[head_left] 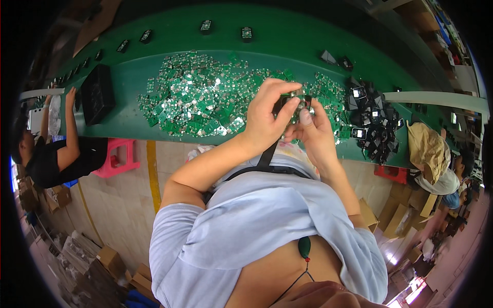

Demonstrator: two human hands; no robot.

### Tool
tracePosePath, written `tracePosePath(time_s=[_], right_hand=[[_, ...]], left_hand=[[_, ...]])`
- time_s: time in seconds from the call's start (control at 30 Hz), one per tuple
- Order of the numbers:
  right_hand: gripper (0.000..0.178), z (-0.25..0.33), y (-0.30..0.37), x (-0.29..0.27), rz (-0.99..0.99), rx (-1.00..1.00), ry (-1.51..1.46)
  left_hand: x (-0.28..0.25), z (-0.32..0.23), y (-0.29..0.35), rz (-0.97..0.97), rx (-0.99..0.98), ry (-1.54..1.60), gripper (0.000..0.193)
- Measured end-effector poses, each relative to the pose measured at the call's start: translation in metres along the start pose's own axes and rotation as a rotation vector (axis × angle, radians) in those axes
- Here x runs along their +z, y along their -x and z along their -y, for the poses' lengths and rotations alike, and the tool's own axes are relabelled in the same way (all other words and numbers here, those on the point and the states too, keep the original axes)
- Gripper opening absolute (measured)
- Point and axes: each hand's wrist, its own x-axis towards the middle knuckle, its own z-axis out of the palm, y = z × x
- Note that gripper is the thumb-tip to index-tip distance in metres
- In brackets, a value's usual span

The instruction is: The person assembles small electronic components onto circuit boards and into electronic housings by hand, then checks the assembled components.

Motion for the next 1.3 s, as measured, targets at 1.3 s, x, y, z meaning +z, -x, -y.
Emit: tracePosePath(time_s=[1.3], right_hand=[[0.017,0.015,-0.034,-0.032,-0.102,-1.101,1.377]], left_hand=[[0.022,0.018,0.007,0.125,-0.527,0.481,0.034]])
